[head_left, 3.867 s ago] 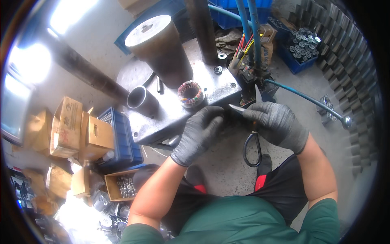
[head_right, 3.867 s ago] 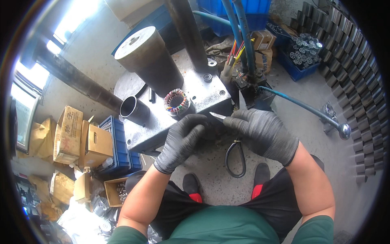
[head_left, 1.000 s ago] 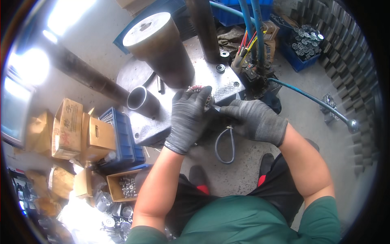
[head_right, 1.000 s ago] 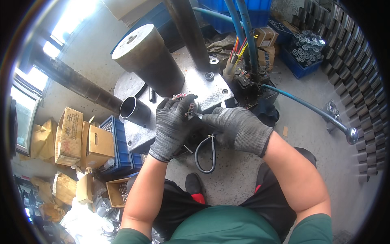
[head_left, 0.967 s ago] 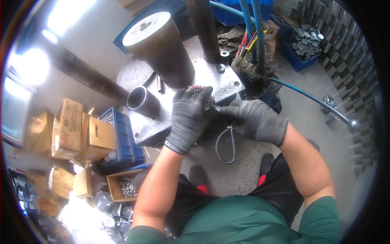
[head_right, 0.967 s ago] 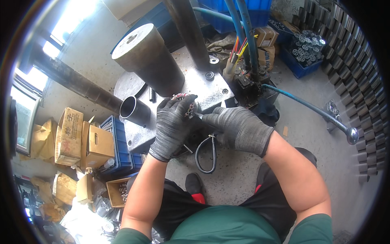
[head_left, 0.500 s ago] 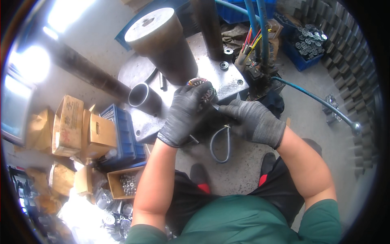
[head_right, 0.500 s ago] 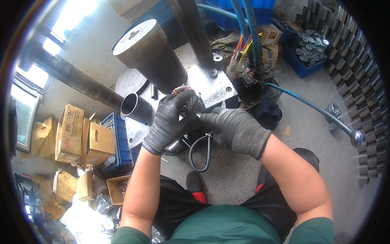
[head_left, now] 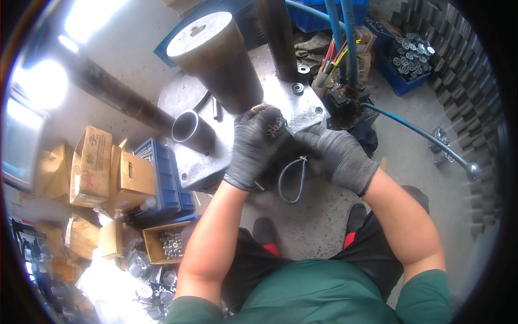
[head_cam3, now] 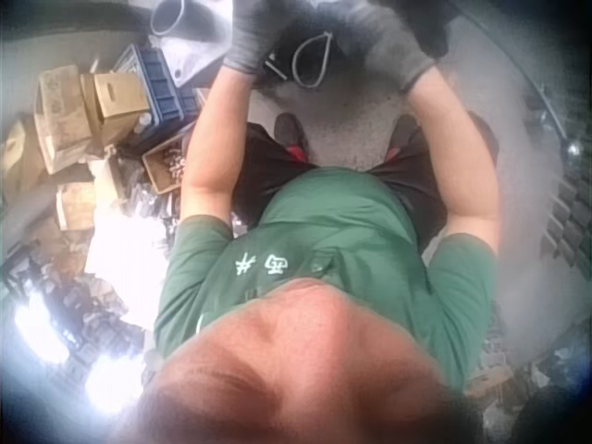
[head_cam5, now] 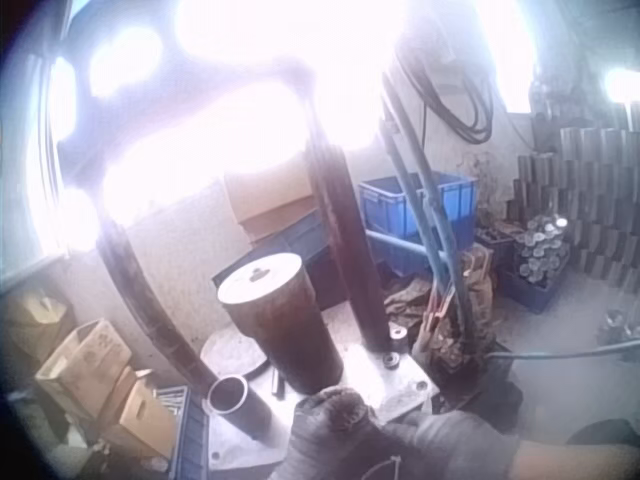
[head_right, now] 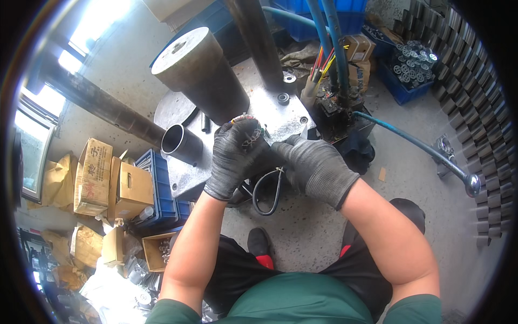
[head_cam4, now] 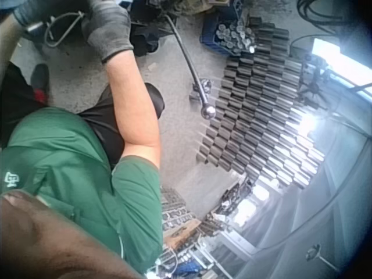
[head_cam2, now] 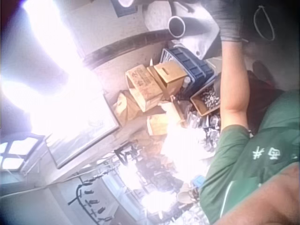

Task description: Operator uses a vertical press to assemble motor housings and stators, then inspects and handles the components.

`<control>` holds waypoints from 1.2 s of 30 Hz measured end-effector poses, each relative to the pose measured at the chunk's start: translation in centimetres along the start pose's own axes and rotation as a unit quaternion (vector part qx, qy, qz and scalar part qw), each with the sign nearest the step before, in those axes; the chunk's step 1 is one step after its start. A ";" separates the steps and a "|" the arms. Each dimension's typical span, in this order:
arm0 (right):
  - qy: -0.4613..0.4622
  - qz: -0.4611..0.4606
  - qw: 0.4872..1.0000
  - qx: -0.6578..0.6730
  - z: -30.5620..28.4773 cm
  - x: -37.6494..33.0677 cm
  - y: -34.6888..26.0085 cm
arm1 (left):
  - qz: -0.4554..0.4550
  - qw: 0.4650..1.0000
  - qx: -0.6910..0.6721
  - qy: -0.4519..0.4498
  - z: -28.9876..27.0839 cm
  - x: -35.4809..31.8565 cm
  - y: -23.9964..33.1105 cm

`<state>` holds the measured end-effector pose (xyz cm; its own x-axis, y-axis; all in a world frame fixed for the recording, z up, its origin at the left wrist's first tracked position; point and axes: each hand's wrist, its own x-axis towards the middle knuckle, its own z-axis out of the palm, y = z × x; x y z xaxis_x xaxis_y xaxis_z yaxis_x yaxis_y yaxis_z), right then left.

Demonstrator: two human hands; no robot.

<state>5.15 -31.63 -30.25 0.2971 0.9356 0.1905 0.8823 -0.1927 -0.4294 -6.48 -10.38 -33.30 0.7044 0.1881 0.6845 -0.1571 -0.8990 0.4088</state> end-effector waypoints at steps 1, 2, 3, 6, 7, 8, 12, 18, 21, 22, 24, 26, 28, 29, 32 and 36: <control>-0.007 0.015 1.000 -0.005 -0.2 0.1 -0.2 | 0.004 1.000 0.010 -0.006 -0.1 0.1 0.0; -0.007 0.014 1.000 -0.005 -0.2 0.3 -0.3 | 0.005 1.000 0.010 -0.005 -0.3 0.2 0.1; -0.015 0.018 1.000 -0.005 -0.3 0.5 -0.4 | -0.022 0.999 0.002 -0.025 -0.6 0.4 0.3; 0.006 0.017 1.000 0.003 0.4 0.2 -0.3 | -0.074 0.995 -0.033 -0.062 -1.5 0.8 0.9; 0.036 0.005 0.999 0.016 0.7 0.2 -0.3 | -0.102 0.990 -0.052 -0.080 -1.7 0.8 1.2; 0.036 0.006 0.999 0.016 0.6 0.3 -0.5 | -0.101 0.990 -0.053 -0.081 -1.7 1.0 1.5; 0.017 0.024 1.000 -0.006 0.5 0.6 -0.6 | -0.089 0.994 -0.041 -0.040 -1.5 1.3 1.9; 0.014 0.035 0.999 -0.029 0.2 1.3 -0.8 | -0.093 0.996 -0.008 -0.012 -0.5 0.5 0.8; 0.024 0.051 0.998 -0.037 1.1 2.2 0.2 | -0.102 0.995 0.012 0.000 -0.1 0.7 1.4; 0.027 0.064 0.997 -0.047 1.4 2.6 0.7 | -0.107 0.994 0.025 0.003 0.1 0.9 1.6; -0.010 0.081 0.995 -0.061 1.6 2.5 2.3 | -0.085 0.996 0.037 -0.018 0.1 0.7 1.1; 0.009 0.077 0.995 -0.064 1.8 2.6 2.7 | -0.068 0.995 0.061 -0.036 -0.6 0.7 0.9; 0.041 0.054 0.995 -0.069 1.3 2.0 2.1 | 0.076 0.987 0.142 -0.003 -1.6 0.7 1.1; 0.063 0.034 0.996 -0.061 0.7 1.4 1.6 | 0.071 0.987 0.142 -0.001 -2.1 0.6 1.8; 0.119 -0.041 0.990 -0.070 -0.8 -0.4 0.9 | 0.011 0.998 0.050 0.034 -2.6 0.0 3.3; 0.169 -0.144 0.975 0.000 -1.0 -2.2 0.5 | -0.165 0.976 -0.144 0.025 -3.0 -1.3 6.7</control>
<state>5.29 -34.10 -30.02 0.1401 0.8002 0.5832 0.9468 0.0641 -0.3154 -10.46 -15.43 -29.65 0.7152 0.4741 0.5135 -0.1205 -0.6400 0.7588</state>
